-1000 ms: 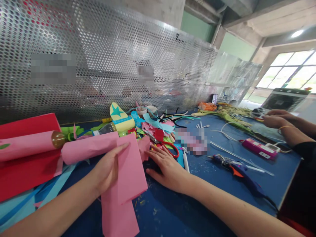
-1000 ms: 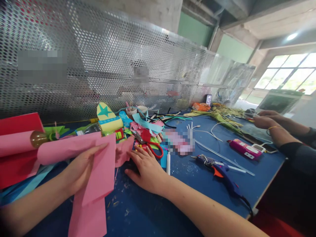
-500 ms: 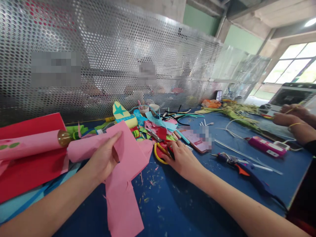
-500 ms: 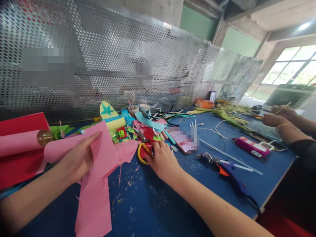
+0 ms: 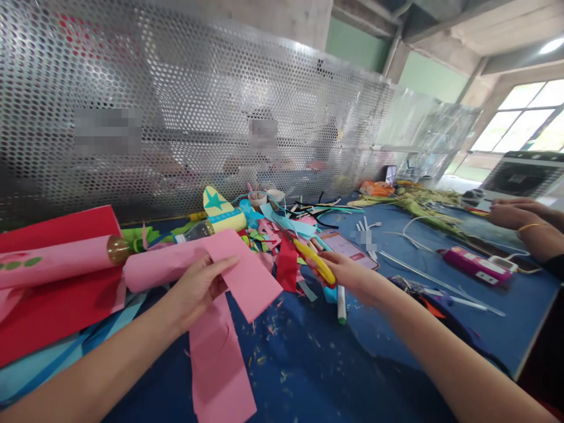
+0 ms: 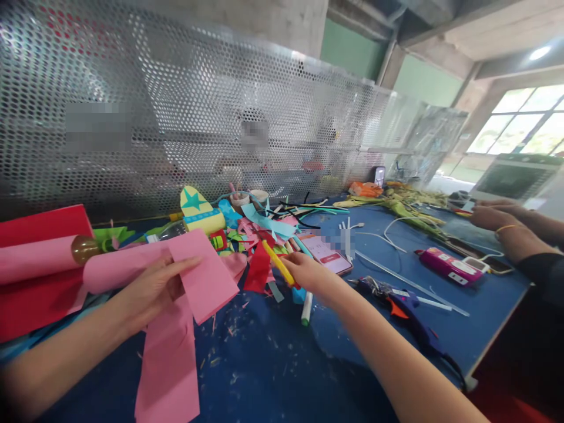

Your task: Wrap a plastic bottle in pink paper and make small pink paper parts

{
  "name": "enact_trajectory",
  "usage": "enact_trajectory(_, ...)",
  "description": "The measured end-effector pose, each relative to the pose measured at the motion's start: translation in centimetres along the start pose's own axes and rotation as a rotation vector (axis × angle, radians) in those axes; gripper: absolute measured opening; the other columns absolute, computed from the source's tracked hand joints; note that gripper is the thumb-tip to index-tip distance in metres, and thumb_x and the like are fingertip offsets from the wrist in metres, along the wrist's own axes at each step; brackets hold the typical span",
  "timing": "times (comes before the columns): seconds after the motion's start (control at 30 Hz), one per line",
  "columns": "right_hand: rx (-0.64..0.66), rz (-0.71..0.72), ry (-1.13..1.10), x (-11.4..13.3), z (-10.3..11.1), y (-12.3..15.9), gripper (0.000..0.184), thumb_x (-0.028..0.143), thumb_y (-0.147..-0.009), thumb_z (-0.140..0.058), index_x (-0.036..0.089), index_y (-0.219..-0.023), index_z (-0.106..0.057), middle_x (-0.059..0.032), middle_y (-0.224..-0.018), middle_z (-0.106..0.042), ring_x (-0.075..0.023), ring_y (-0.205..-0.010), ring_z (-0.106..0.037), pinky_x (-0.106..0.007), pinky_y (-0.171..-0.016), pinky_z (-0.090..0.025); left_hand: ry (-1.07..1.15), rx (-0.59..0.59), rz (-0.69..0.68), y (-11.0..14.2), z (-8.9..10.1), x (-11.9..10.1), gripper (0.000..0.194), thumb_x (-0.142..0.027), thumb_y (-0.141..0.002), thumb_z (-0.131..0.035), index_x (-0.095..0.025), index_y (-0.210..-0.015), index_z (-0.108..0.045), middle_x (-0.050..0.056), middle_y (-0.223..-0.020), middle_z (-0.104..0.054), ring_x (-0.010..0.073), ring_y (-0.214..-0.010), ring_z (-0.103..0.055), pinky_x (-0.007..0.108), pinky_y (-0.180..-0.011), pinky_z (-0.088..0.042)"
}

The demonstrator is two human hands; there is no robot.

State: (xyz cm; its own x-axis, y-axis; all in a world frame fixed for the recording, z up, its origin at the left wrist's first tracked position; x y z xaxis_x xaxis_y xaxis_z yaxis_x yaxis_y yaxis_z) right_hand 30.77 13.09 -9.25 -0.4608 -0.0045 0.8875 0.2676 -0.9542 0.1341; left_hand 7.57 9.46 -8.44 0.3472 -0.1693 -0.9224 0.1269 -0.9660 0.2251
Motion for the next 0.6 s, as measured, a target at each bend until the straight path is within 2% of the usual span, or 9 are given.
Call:
enact_trajectory(0.13,0.117,0.063,-0.383,2.3,-1.6,0.8,0.061,0.080,-0.063,-0.056,0.024,-0.083,-0.041,0.0056,-0.067,-0.036,-0.0107,-0.055,-0.038,-0.026,-0.055,-0.038,-0.032,0.064,0.008,0.0,-0.5,0.2,0.017,-0.014,-0.069,-0.077,-0.015,-0.084,-0.071,0.006,-0.087,-0.076,0.0185,-0.074,-0.071,0.022,-0.063,-0.056)
enact_trajectory(0.23,0.210,0.105,-0.554,3.4,-3.1,1.5,0.064,0.087,-0.067,-0.042,0.025,-0.084,-0.042,0.0044,-0.069,-0.034,-0.0126,-0.058,-0.037,-0.028,-0.060,-0.040,0.007,0.088,0.008,0.2,-0.7,-0.3,0.010,-0.012,-0.071,-0.076,-0.013,-0.081,-0.072,0.005,-0.079,-0.075,0.0162,-0.065,-0.069,0.021,-0.058,-0.056)
enact_trajectory(0.33,0.349,0.119,-0.644,3.8,-5.5,2.7,0.072,0.093,-0.066,-0.028,0.025,-0.080,-0.045,0.0027,-0.067,-0.037,-0.0145,-0.057,-0.038,-0.031,-0.059,-0.041,0.101,0.024,-0.039,0.4,-0.2,-2.1,0.006,-0.007,-0.077,-0.069,-0.012,-0.078,-0.071,0.004,-0.074,-0.075,0.0135,-0.059,-0.067,0.020,-0.054,-0.056)
enact_trajectory(0.43,0.499,0.105,-0.676,3.6,-8.5,4.6,0.072,0.094,-0.057,-0.043,0.025,-0.075,-0.048,0.0050,-0.060,-0.037,-0.0115,-0.048,-0.033,-0.030,-0.054,-0.041,0.221,-0.056,-0.117,0.6,1.0,-4.6,0.012,-0.004,-0.084,-0.061,-0.011,-0.080,-0.070,0.005,-0.075,-0.075,0.0133,-0.059,-0.069,0.020,-0.055,-0.058)
enact_trajectory(0.5,0.580,0.103,-0.696,3.2,-9.8,6.0,0.064,0.086,-0.066,-0.048,0.024,-0.078,-0.049,0.0063,-0.061,-0.040,-0.0083,-0.046,-0.032,-0.028,-0.054,-0.042,0.264,-0.114,-0.175,0.7,2.1,-6.1,0.015,-0.004,-0.087,-0.058,-0.012,-0.079,-0.069,0.003,-0.072,-0.074,0.0123,-0.056,-0.068,0.019,-0.052,-0.057)
enact_trajectory(0.53,0.617,0.134,-0.693,3.2,-10.1,6.7,0.057,0.080,-0.074,-0.051,0.023,-0.083,-0.051,0.0060,-0.064,-0.044,-0.0073,-0.047,-0.036,-0.026,-0.056,-0.044,0.279,-0.143,-0.204,0.7,2.6,-6.8,0.017,-0.004,-0.088,-0.057,-0.012,-0.079,-0.068,0.002,-0.070,-0.074,0.0115,-0.055,-0.068,0.019,-0.052,-0.057)
enact_trajectory(0.57,0.642,0.196,-0.636,3.4,-10.1,7.3,0.050,0.071,-0.082,-0.050,0.022,-0.091,-0.055,0.0037,-0.071,-0.051,-0.0079,-0.052,-0.045,-0.025,-0.057,-0.045,0.290,-0.169,-0.230,0.7,3.2,-7.3,0.018,-0.004,-0.089,-0.055,-0.013,-0.079,-0.068,0.001,-0.069,-0.074,0.0107,-0.054,-0.068,0.018,-0.051,-0.057)
enact_trajectory(0.6,0.593,0.279,-0.553,3.6,-9.4,7.4,0.041,0.058,-0.091,-0.049,0.020,-0.102,-0.058,-0.0007,-0.086,-0.060,-0.0105,-0.063,-0.055,-0.027,-0.062,-0.049,0.301,-0.192,-0.250,0.7,3.6,-7.6,0.020,-0.003,-0.089,-0.054,-0.013,-0.079,-0.067,0.001,-0.068,-0.074,0.0101,-0.053,-0.068,0.017,-0.051,-0.056)
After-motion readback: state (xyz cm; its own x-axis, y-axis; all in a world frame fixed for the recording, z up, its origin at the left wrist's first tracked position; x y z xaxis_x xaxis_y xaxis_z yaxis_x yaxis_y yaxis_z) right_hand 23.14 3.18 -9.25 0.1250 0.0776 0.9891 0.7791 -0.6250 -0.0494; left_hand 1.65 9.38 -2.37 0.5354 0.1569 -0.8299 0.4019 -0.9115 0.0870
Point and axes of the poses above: each hand's wrist, its own y-axis away from the middle knuckle, its own z-axis out of the back of the hand, x = y × z, the point moved 10 cm from there along -y, towards the middle knuckle
